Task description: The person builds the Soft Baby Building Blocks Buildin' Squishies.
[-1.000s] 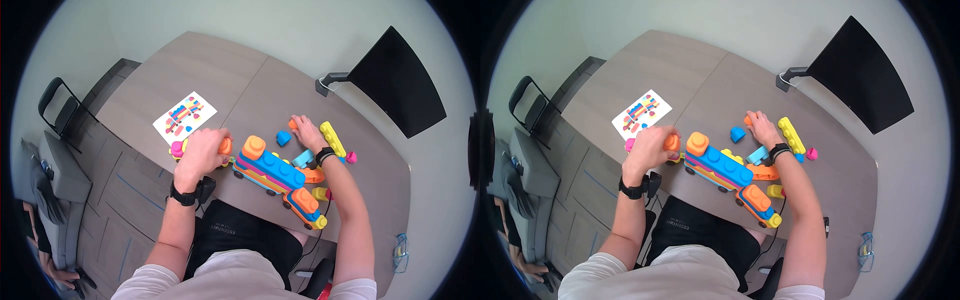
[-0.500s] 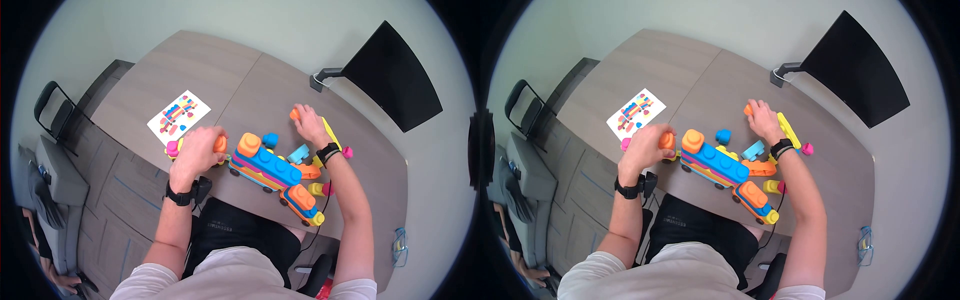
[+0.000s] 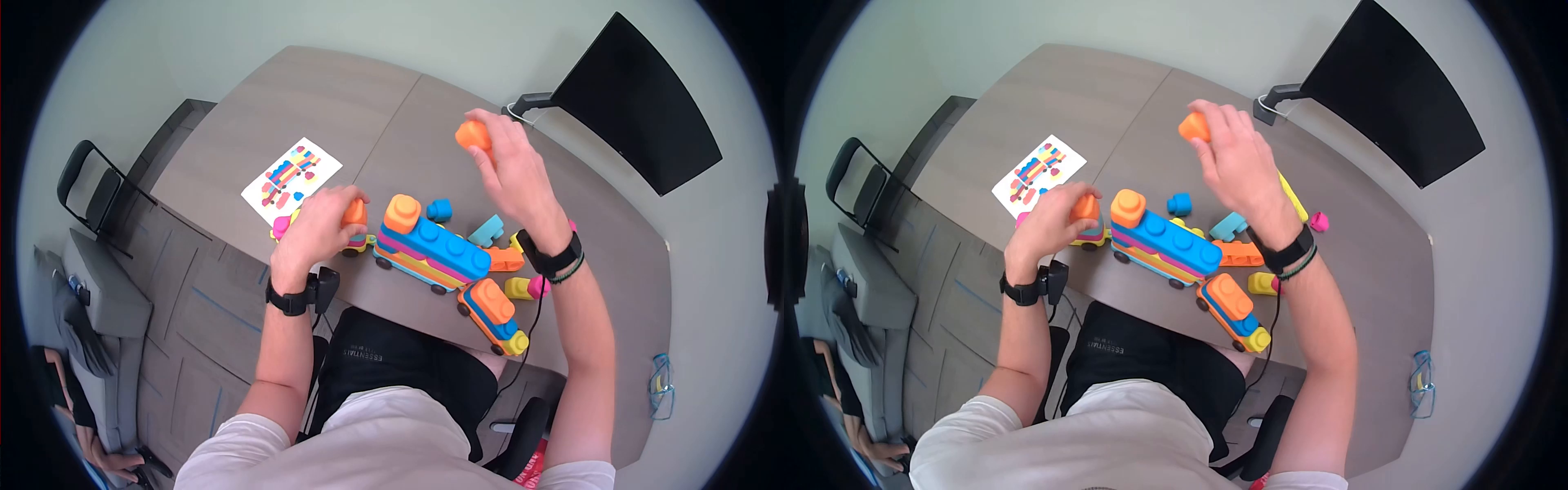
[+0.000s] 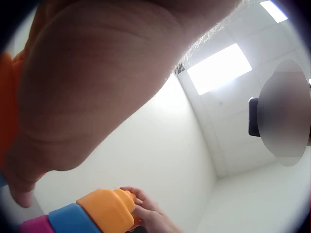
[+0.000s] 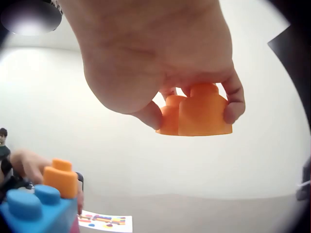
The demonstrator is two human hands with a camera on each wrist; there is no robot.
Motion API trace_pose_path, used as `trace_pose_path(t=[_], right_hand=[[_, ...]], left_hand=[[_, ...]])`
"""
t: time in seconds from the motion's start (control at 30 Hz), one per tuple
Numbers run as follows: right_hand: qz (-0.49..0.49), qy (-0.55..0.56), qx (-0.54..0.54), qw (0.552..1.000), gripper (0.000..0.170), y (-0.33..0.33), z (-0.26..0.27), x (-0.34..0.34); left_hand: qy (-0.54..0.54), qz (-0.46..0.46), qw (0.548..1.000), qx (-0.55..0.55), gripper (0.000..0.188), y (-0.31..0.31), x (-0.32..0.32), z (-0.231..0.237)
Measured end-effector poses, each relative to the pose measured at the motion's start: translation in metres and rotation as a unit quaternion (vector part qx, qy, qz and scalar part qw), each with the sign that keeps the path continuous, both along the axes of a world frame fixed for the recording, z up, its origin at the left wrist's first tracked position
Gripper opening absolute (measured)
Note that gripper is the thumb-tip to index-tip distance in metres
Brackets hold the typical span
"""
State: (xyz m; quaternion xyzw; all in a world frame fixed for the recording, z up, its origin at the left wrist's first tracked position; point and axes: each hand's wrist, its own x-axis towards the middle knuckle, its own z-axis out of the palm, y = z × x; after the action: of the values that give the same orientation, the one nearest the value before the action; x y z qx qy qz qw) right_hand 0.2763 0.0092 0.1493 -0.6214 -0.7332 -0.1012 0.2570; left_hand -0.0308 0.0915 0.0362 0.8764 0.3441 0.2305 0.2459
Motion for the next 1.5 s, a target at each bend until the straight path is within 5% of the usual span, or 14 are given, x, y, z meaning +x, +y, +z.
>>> trace_pose_path(t=[0.3, 0.5, 0.73, 0.9, 1.0, 1.07, 1.27, 1.33, 1.4, 1.5], right_hand=[[0.122, 0.01, -0.017, 0.992, 0.044, -0.045, 0.02, -0.066], [0.121, -0.02, -0.016, 0.992, 0.045, -0.061, 0.027, -0.068], [0.05, -0.003, -0.095, 0.994, 0.042, -0.122, 0.043, -0.028], [-0.024, 0.06, -0.156, 0.986, 0.043, -0.208, 0.038, 0.003], [-0.072, 0.144, -0.193, 0.968, 0.046, -0.254, 0.036, -0.011], [-0.018, 0.184, -0.174, 0.967, 0.049, -0.275, 0.017, -0.015], [-0.016, 0.332, -0.136, 0.933, 0.049, -0.269, -0.01, -0.026], [-0.03, 0.318, -0.06, 0.946, 0.05, -0.247, -0.015, -0.039], [-0.004, 0.331, -0.038, 0.943, 0.051, -0.222, -0.02, -0.052], [0.053, 0.404, -0.083, 0.909, 0.052, -0.176, -0.026, -0.079]], left_hand=[[-0.084, 0.063, 0.993, -0.062, 0.043, -0.003, -0.018, 0.026], [-0.119, 0.076, 0.988, 0.062, 0.038, -0.012, -0.032, 0.032], [-0.048, 0.042, 0.998, -0.006, 0.038, -0.035, -0.04, 0.059], [0.105, -0.267, 0.955, -0.071, 0.046, -0.089, 0.013, 0.041], [0.194, -0.441, 0.873, -0.076, 0.067, -0.155, 0.087, -0.005], [0.171, -0.47, 0.862, -0.083, 0.079, -0.185, 0.12, -0.043], [0.215, -0.386, 0.885, -0.148, 0.08, -0.181, 0.141, -0.046], [0.151, -0.469, 0.86, -0.13, 0.073, -0.148, 0.136, -0.05], [0.103, -0.43, 0.884, -0.152, 0.067, -0.114, 0.101, -0.006], [-0.002, -0.243, 0.968, -0.068, 0.061, -0.08, 0.011, 0.06]])
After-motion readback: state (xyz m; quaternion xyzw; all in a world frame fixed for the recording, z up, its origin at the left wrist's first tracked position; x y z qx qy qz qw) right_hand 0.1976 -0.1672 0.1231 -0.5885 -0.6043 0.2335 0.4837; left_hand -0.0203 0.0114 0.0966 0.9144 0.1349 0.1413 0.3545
